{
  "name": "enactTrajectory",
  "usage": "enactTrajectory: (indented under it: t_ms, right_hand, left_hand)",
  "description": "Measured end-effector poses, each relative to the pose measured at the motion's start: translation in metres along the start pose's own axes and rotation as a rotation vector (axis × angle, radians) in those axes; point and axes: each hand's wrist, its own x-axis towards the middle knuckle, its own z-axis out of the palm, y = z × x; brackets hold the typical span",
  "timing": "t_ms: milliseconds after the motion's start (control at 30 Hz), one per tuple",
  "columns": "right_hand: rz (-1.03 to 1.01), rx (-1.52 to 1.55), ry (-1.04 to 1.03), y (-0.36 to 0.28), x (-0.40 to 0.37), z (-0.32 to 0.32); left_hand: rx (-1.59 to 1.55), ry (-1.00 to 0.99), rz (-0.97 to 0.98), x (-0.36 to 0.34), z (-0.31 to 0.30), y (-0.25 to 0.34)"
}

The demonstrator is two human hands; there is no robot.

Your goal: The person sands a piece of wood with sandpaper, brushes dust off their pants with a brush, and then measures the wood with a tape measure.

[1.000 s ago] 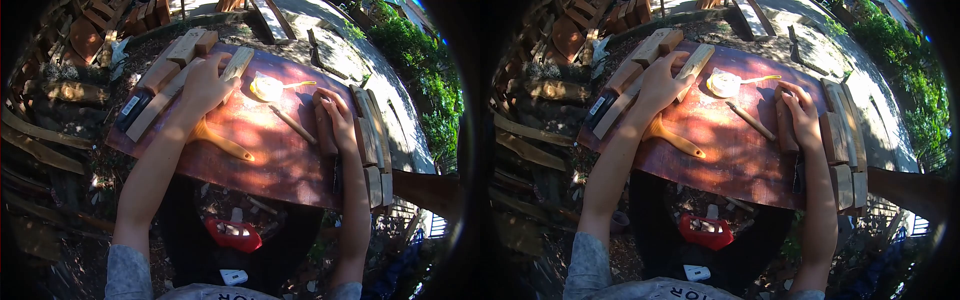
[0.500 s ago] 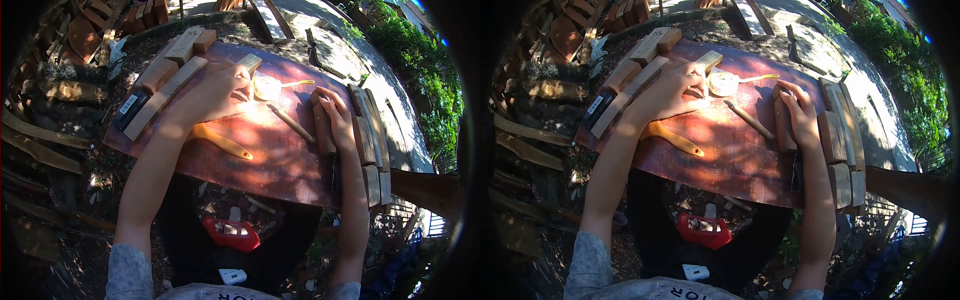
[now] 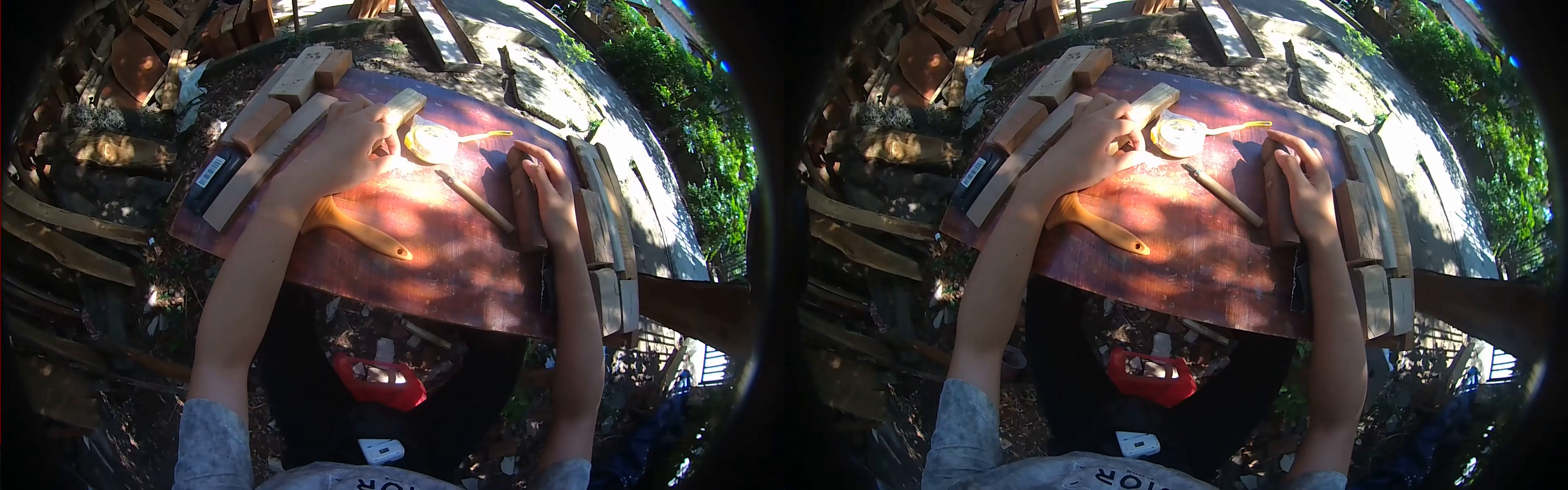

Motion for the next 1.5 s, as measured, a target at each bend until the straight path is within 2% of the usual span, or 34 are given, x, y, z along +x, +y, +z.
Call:
enactTrajectory:
  t_ms: [67, 133, 233, 267, 367, 433, 467, 600, 700, 733, 800, 900, 967, 1133, 1233, 1367, 1500]
  right_hand:
    - [-0.027, -0.296, -0.008, -0.018, -0.003, -0.003]
    - [-0.114, -0.547, 0.034, -0.039, 0.000, 0.004]
    - [-0.518, -1.016, 0.069, -0.066, 0.009, 0.018]
    - [-0.427, -0.968, -0.021, -0.080, 0.009, 0.027]
    - [-0.531, -0.749, -0.078, -0.104, 0.017, 0.065]
    - [-0.431, -0.636, -0.147, -0.113, 0.022, 0.083]
    - [-0.394, -0.666, -0.143, -0.122, 0.023, 0.090]
    - [-0.364, -0.435, -0.085, -0.090, 0.034, 0.110]
    - [-0.252, -0.135, -0.119, -0.075, 0.029, 0.117]
    - [-0.200, -0.098, -0.118, -0.075, 0.028, 0.116]
    - [-0.124, -0.035, -0.095, -0.078, 0.027, 0.113]
    - [-0.105, -0.026, -0.124, -0.069, 0.026, 0.110]
    - [-0.183, -0.050, -0.115, -0.067, 0.026, 0.113]
    - [-0.215, -0.105, -0.095, -0.071, 0.022, 0.110]
    - [-0.269, -0.105, -0.063, -0.070, 0.022, 0.110]
    - [-0.263, -0.127, -0.064, -0.073, 0.021, 0.108]
    - [-0.264, -0.160, -0.055, -0.072, 0.020, 0.109]
  left_hand:
    - [-0.021, 0.033, 0.005, 0.002, 0.001, 0.000]
    - [-0.200, 0.077, -0.045, 0.006, 0.002, 0.001]
    - [-0.381, 0.113, -0.164, 0.012, -0.004, 0.008]
    - [-0.461, 0.112, -0.208, 0.013, -0.001, 0.007]
    - [-0.628, 0.111, -0.285, 0.013, 0.000, 0.005]
    - [-0.700, 0.147, -0.278, 0.015, 0.000, 0.004]
    - [-0.715, 0.126, -0.348, 0.013, 0.000, 0.004]
    - [-0.755, 0.174, -0.326, 0.013, 0.010, -0.005]
    - [-0.644, 0.164, -0.304, 0.012, 0.006, -0.001]
    - [-0.697, 0.151, -0.349, 0.012, 0.002, 0.002]
    - [-0.673, 0.148, -0.319, 0.010, 0.003, 0.001]
    - [-0.649, 0.150, -0.308, 0.014, 0.005, 0.004]
    - [-0.640, 0.132, -0.348, 0.013, 0.003, 0.007]
    - [-0.597, 0.133, -0.354, 0.014, 0.002, 0.011]
    - [-0.766, 0.138, -0.464, 0.014, 0.001, 0.014]
    - [-0.512, 0.168, -0.345, 0.013, 0.001, 0.013]
    - [-0.518, 0.184, -0.342, 0.013, 0.001, 0.015]
